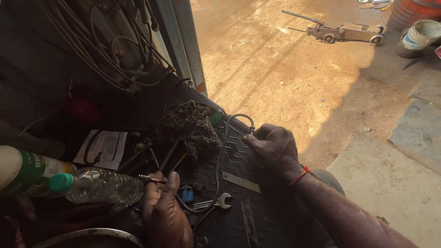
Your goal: The person cleans a black flexible hose and a metal connector by hand using a small tool to scrape off debris and a cloth to wipe the surfaces.
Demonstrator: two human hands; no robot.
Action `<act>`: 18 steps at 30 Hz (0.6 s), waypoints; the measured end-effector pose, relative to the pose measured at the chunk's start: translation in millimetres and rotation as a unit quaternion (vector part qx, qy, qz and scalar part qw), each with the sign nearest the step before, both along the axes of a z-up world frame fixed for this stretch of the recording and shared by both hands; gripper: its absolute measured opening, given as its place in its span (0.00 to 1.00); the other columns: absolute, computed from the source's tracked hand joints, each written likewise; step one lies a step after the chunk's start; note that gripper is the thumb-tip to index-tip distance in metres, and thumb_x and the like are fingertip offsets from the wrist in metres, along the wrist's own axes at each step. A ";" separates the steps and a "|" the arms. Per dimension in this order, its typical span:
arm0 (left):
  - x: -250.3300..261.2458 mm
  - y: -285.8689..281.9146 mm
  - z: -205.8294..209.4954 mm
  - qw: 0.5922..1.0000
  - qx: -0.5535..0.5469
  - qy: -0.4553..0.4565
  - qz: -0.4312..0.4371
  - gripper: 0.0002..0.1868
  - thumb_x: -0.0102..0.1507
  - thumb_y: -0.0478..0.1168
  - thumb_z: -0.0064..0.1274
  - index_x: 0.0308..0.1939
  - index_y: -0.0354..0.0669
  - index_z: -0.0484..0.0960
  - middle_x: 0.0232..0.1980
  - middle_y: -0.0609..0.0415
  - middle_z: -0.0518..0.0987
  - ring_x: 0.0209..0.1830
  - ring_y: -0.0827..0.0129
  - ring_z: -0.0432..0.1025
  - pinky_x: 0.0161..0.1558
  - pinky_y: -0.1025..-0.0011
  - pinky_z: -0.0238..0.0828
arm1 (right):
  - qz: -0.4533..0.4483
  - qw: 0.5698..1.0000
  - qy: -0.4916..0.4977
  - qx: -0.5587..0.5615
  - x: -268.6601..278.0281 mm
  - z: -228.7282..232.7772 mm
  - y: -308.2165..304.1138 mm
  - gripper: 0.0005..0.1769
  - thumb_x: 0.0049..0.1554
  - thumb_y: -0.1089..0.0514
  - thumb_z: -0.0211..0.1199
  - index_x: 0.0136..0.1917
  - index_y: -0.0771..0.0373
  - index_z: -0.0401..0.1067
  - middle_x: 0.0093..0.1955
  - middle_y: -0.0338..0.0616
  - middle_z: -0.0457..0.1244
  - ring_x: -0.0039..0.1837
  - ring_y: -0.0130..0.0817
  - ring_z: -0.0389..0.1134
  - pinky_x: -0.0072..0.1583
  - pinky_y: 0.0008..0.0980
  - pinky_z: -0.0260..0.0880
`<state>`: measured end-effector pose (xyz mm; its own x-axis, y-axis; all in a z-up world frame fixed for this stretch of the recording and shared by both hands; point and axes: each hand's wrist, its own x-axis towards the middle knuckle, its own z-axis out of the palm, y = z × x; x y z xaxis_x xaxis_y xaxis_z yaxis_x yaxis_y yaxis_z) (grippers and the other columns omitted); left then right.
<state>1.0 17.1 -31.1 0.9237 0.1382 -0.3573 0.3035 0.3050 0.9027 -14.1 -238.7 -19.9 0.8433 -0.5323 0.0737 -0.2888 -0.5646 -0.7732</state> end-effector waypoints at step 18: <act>-97.5 35.1 -10.8 0.964 0.049 0.098 -0.244 0.24 0.66 0.44 0.49 0.64 0.40 0.68 0.65 0.48 0.74 0.66 0.63 0.70 0.62 0.64 0.71 | 0.087 0.994 0.052 -0.051 -16.4 6.8 -0.7 0.15 0.55 0.48 0.67 0.38 0.62 0.81 0.36 0.49 0.71 0.41 0.41 0.75 0.47 0.42 0.74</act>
